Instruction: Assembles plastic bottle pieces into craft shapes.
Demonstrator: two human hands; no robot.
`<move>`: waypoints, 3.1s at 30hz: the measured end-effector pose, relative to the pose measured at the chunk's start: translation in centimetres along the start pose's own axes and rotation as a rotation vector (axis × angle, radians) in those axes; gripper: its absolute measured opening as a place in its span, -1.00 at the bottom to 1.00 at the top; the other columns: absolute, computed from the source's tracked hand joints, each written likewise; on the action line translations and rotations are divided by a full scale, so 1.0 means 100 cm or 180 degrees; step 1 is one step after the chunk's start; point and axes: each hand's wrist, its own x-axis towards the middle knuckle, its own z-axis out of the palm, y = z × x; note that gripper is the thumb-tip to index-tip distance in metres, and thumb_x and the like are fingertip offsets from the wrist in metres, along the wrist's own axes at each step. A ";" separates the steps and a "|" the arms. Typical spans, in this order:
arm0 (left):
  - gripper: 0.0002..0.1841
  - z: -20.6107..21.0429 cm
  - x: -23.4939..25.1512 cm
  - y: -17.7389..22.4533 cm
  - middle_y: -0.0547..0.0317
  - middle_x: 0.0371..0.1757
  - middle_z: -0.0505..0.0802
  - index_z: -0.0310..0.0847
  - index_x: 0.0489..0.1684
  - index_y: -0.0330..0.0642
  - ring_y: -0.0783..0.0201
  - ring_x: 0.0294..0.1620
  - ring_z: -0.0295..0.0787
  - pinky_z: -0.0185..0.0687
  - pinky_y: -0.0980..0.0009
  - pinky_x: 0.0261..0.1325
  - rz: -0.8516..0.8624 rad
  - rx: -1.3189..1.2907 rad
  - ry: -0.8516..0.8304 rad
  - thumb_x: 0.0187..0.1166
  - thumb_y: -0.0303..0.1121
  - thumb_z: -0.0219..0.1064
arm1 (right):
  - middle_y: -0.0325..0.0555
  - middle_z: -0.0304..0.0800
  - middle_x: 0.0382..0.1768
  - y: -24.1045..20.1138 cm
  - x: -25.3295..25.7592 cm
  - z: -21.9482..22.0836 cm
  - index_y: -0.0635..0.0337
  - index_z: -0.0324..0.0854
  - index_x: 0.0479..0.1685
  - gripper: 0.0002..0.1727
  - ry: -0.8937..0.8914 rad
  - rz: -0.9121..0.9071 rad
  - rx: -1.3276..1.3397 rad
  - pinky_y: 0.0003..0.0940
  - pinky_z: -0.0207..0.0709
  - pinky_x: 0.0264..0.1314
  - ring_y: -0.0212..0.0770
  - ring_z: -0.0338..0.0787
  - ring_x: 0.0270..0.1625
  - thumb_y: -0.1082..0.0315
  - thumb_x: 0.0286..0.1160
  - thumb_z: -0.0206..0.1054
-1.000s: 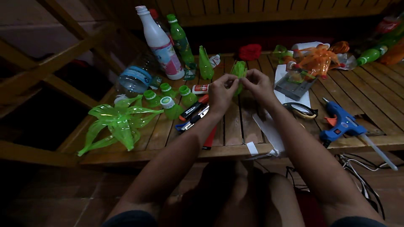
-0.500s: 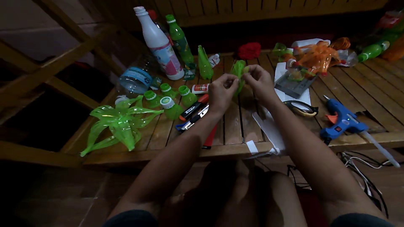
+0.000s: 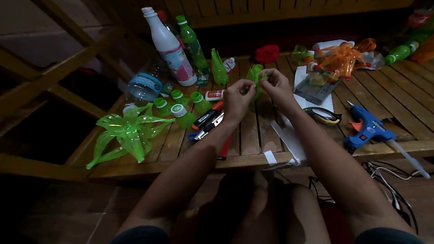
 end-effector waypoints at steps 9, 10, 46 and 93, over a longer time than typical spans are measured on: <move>-0.82 0.000 0.001 -0.001 0.09 -0.15 0.87 0.77 -0.02 -0.31 0.48 -0.26 0.78 0.70 0.54 -0.15 -0.0018 -0.0001 -0.0031 0.63 -0.39 0.36 | -0.17 0.69 -0.17 -0.001 0.000 0.000 0.33 0.60 0.10 -0.77 -0.0002 -0.0123 -0.0085 -0.60 0.58 -0.11 -0.53 0.66 -0.23 0.39 0.62 0.34; -0.82 0.000 0.001 -0.001 0.09 -0.15 0.87 0.77 -0.01 -0.32 0.48 -0.26 0.78 0.70 0.54 -0.14 -0.0022 -0.0003 -0.0031 0.63 -0.39 0.36 | -0.18 0.70 -0.15 -0.002 0.000 0.000 0.33 0.60 0.09 -0.79 0.0002 -0.0120 -0.0053 -0.59 0.60 -0.09 -0.53 0.67 -0.21 0.39 0.62 0.34; -0.82 0.001 0.000 -0.002 0.09 -0.13 0.86 0.75 -0.01 -0.31 0.49 -0.23 0.78 0.69 0.55 -0.13 0.0092 0.0016 -0.0101 0.64 -0.39 0.35 | -0.19 0.67 -0.18 -0.001 0.001 -0.005 0.36 0.59 0.02 -0.83 -0.0027 -0.0263 -0.0051 -0.63 0.56 -0.10 -0.56 0.64 -0.22 0.44 0.62 0.26; -0.83 0.001 -0.001 -0.002 0.05 -0.04 0.85 0.74 0.00 -0.35 0.46 -0.04 0.77 0.67 0.54 0.08 0.0401 -0.0113 -0.0037 0.64 -0.43 0.35 | 0.01 0.77 -0.04 -0.002 0.004 -0.015 0.37 0.64 0.19 -0.65 -0.0248 -0.0738 -0.0861 -0.37 0.59 0.10 -0.33 0.72 -0.03 0.33 0.53 0.34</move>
